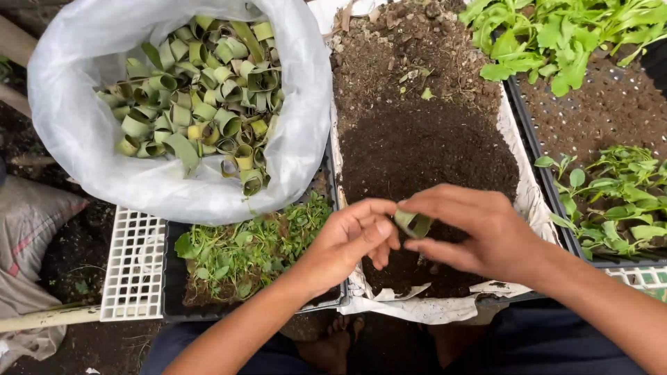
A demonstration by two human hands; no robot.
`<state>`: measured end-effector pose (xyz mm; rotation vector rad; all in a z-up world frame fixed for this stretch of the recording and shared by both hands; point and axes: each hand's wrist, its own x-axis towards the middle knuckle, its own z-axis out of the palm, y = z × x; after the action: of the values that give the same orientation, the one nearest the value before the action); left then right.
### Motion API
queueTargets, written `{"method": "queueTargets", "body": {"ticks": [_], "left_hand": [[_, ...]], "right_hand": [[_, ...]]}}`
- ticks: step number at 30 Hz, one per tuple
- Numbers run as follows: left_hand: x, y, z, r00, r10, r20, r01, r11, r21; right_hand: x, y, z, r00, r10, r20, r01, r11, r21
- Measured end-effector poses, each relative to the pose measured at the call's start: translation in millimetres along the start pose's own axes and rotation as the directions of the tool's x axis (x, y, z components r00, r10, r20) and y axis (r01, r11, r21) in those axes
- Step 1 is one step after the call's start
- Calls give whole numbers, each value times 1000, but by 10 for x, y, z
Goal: The person plants small seedlings into a tray filled with soil. They pick seedlings from a tray, place them into rolled leaf cups, and then insert the cups into the soil, pressing the soil around them.
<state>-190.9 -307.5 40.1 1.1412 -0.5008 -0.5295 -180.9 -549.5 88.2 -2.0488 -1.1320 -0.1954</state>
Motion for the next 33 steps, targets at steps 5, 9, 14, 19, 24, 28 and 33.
{"method": "queueTargets", "body": {"ticks": [5,9,14,19,24,28,33], "left_hand": [[-160,475,-348,943,87,-322,0,966,260],[-421,510,-596,872,120,-474,-49,986,160],[-564,419,-695,859,96,-503,-33,991,133],[-580,408,-688,875,95,-476,-19,987,162],[-612,437,-699,886,92,-455,-14,985,171],[-597,445,-692,894,77,-442,26,975,222],[-568,436,-674,896,65,-440,33,977,211]], "right_hand": [[-130,410,-159,945,316,79,-293,931,-219],[-81,392,108,853,428,299,-358,896,-261],[1,81,492,793,220,569,-528,712,462],[-196,425,683,563,358,745,-813,403,420],[-116,858,483,657,488,575,-747,524,409],[-118,929,284,656,634,409,-751,499,432],[-97,656,515,576,371,728,-787,493,371]]}}
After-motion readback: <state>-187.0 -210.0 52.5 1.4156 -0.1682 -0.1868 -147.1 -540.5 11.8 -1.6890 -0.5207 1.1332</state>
